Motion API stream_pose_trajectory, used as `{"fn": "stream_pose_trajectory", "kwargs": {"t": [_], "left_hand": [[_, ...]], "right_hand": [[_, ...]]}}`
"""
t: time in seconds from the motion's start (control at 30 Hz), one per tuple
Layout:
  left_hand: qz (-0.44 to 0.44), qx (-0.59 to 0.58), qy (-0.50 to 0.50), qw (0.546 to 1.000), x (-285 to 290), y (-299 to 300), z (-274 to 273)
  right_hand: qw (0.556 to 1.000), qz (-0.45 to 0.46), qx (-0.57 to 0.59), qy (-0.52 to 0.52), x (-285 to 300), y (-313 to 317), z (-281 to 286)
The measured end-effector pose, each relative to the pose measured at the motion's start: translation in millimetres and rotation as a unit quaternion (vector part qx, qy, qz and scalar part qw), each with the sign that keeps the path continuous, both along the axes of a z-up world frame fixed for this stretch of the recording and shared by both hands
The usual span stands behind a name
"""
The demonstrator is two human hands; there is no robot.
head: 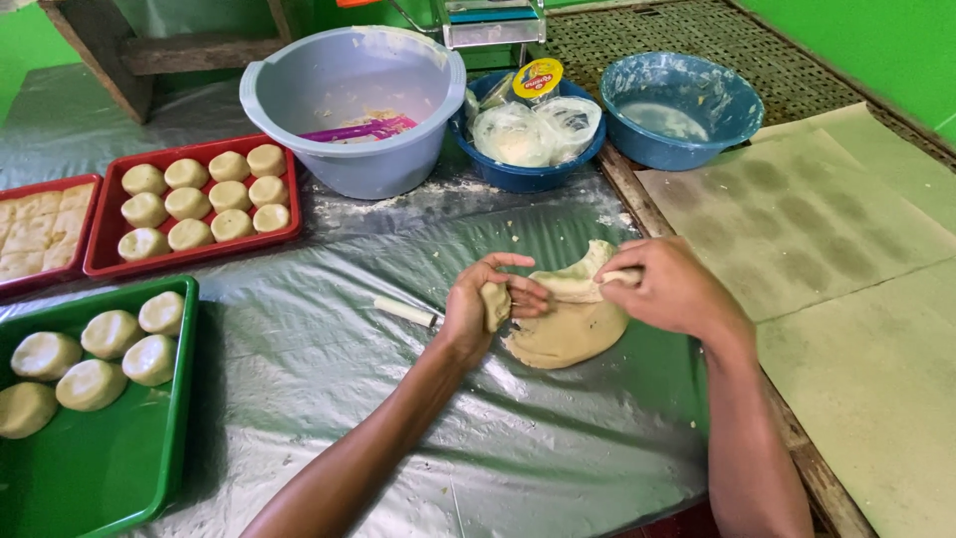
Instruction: The recorder is shaping and filling dough balls on a kitchen workbench.
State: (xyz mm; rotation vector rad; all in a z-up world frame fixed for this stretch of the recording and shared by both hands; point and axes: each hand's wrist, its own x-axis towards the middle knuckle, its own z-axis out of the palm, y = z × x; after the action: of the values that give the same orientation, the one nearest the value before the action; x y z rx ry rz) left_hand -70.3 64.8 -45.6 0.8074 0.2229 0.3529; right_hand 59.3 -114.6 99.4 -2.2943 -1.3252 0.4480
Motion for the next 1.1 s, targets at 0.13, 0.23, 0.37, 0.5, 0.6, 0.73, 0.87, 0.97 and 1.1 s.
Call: {"fn": "stream_pose_trajectory", "kwargs": {"t": [0.13,0.23,0.37,0.5,0.6,0.73,0.87,0.97,1.1], "left_hand": [[0.008,-0.03,-0.007,0.999,-5,-12,15],[-0.002,-0.059,-0.011,0.998,-7,-18,18],[0.016,-0.111,-0.019,0.994,-5,-21,16],[0.066,-0.052,-0.006,0.996,-7,-23,26],[0.094,-0.024,0.007,0.995,-16,-14,24],[0.093,0.02,0.023,0.995,-19,-14,36],[0.122,0.097,0.088,0.984,-17,-18,31],[0.131,0.108,0.105,0.98,-25,-23,45],[0.156,0.211,0.138,0.955,-32,-30,60]], "right_hand": [[0.989,0.015,0.144,0.031,1,-12,6],[0.951,0.014,0.27,0.147,-4,1,-14],[0.938,0.16,0.258,0.169,-32,22,-25],[0.949,0.159,0.272,-0.001,-46,30,-36],[0.932,0.175,0.302,-0.1,-37,37,-51],[0.943,0.157,0.281,-0.08,-35,34,-42],[0.943,0.157,0.285,-0.068,-40,28,-29],[0.943,0.147,0.288,-0.076,-41,28,-27],[0.936,0.149,0.306,-0.086,-43,31,-31]]}}
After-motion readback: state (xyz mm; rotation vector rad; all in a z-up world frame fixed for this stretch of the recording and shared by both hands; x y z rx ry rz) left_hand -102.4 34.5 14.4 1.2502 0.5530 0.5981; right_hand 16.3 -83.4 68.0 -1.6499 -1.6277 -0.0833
